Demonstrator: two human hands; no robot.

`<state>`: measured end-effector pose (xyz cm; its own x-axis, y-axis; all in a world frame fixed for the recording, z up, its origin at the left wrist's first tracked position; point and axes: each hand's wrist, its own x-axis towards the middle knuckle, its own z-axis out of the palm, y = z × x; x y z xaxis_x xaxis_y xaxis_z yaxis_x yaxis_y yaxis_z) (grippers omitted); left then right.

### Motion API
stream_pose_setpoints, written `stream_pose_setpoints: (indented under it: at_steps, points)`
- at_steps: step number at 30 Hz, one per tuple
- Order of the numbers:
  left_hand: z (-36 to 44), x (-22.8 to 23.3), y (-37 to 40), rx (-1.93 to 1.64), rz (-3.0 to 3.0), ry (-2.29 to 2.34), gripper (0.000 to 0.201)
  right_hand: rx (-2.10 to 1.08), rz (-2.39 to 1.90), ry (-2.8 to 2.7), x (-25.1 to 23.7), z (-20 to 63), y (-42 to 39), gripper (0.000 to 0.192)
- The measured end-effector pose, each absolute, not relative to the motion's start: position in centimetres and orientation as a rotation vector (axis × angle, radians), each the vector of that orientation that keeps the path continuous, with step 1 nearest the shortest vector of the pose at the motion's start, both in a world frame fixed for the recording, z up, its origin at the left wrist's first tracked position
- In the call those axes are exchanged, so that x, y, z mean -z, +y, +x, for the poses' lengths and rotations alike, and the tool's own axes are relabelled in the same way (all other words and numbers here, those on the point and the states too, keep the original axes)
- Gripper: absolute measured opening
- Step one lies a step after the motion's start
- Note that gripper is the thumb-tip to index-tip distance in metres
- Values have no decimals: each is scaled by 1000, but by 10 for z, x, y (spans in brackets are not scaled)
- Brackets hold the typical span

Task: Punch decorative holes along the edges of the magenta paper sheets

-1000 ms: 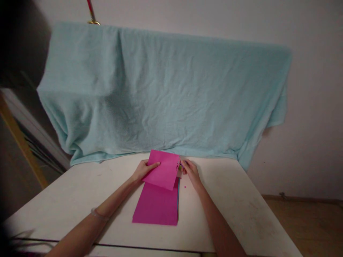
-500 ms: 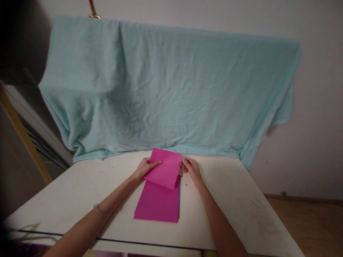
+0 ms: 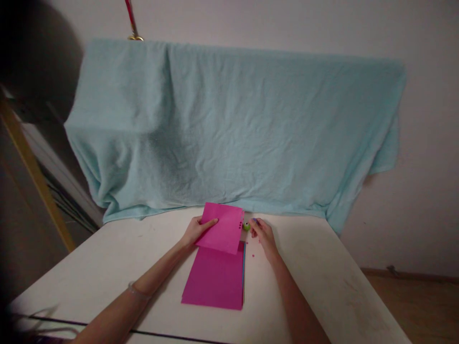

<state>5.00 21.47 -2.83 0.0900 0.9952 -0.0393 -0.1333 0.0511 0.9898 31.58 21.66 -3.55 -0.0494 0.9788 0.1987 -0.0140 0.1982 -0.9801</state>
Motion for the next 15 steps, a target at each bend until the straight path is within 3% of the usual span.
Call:
stream_pose_setpoints:
  at_steps: [15]
  points:
    - [57, 25, 208, -1097, 1214, 1073, 48, -1103, -1069, -1252, 34, 320, 215, 45]
